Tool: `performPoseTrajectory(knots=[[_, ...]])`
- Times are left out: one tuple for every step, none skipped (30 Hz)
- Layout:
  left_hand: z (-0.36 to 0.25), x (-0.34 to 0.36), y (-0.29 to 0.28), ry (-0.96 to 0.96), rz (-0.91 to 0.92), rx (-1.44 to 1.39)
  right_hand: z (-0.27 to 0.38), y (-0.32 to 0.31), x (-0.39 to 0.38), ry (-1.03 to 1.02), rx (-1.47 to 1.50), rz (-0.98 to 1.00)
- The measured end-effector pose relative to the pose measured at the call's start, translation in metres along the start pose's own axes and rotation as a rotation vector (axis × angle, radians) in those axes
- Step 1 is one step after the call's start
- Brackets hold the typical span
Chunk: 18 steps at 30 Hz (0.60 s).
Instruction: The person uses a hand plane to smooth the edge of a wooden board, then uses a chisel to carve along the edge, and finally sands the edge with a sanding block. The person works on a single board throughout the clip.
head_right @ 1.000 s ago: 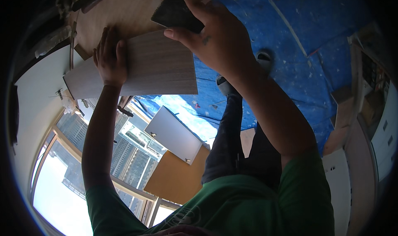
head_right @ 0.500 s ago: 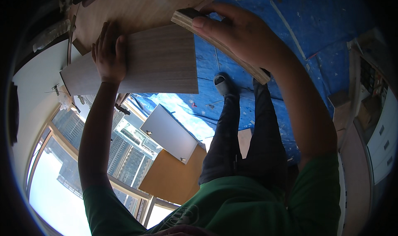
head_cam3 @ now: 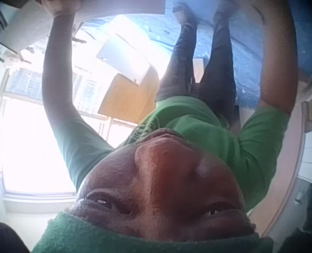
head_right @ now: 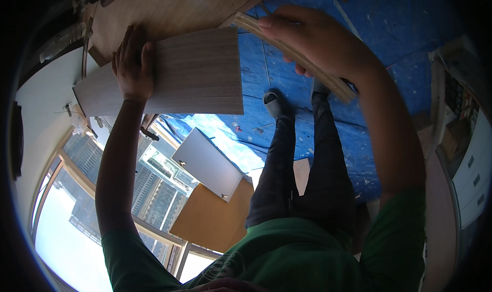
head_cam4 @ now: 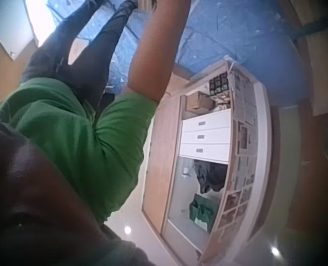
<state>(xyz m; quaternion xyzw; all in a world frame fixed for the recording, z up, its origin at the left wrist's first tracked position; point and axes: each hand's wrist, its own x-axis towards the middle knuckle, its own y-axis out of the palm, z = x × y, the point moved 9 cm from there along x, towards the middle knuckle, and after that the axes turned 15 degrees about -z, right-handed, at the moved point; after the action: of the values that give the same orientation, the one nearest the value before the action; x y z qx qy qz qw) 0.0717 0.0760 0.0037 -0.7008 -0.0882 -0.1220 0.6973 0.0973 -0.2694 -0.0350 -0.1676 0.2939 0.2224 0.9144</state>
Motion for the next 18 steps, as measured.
performPoseTrajectory(knots=[[0.0, 0.0, -0.001, 0.004, -0.005, -0.005, -0.004, -0.001, -0.001, 0.038, 0.004, -0.012], [0.0, 0.0, 0.0, 0.009, -0.008, -0.014, 0.004, -0.002, -0.004, -0.017, 0.041, -0.053], [0.0, 0.0, 0.0, 0.007, -0.007, -0.012, 0.014, 0.0, -0.009, -0.072, 0.077, -0.094], [-0.001, -0.001, 0.0, 0.006, -0.007, -0.01, 0.021, 0.0, -0.012, -0.127, 0.114, -0.134], [-0.001, -0.001, 0.0, 0.005, -0.006, -0.007, 0.021, 0.005, -0.01, -0.178, 0.131, -0.131], [-0.002, 0.0, 0.0, 0.005, -0.008, -0.007, 0.016, 0.012, -0.006, -0.229, 0.147, -0.133], [-0.003, 0.001, 0.0, 0.006, -0.009, -0.008, 0.008, 0.018, -0.003, -0.28, 0.162, -0.135], [-0.002, 0.0, 0.001, 0.004, -0.01, -0.005, 0.008, 0.02, -0.003, -0.368, 0.111, -0.214], [-0.002, 0.001, 0.0, 0.014, -0.026, -0.03, 0.0, 0.022, -0.003, -0.307, 0.153, -0.19], [0.0, 0.002, 0.0, 0.025, -0.042, -0.055, -0.007, 0.025, -0.006, -0.246, 0.195, -0.166], [-0.001, 0.001, -0.001, 0.036, -0.055, -0.082, -0.014, 0.029, -0.01, -0.182, 0.237, -0.142], [-0.002, 0.001, -0.004, 0.052, -0.085, -0.082, -0.022, 0.031, -0.013, -0.128, 0.286, -0.126], [-0.004, 0.001, -0.008, 0.069, -0.114, -0.082, -0.029, 0.034, -0.016, -0.074, 0.337, -0.11], [-0.009, 0.004, -0.012, 0.092, -0.146, -0.087, -0.037, 0.035, -0.019, -0.021, 0.388, -0.101], [-0.021, 0.005, -0.017, 0.199, -0.163, -0.018, -0.047, 0.033, -0.023, 0.015, 0.394, -0.126], [-0.033, 0.003, -0.022, 0.307, -0.182, 0.05, -0.058, 0.031, -0.028, 0.05, 0.4, -0.151], [-0.045, 0.005, -0.028, 0.413, -0.209, 0.127, -0.067, 0.026, -0.03, 0.076, 0.405, -0.174], [-0.059, 0.011, -0.031, 0.376, -0.22, -0.074, -0.077, 0.024, -0.034, 0.105, 0.422, -0.171]])
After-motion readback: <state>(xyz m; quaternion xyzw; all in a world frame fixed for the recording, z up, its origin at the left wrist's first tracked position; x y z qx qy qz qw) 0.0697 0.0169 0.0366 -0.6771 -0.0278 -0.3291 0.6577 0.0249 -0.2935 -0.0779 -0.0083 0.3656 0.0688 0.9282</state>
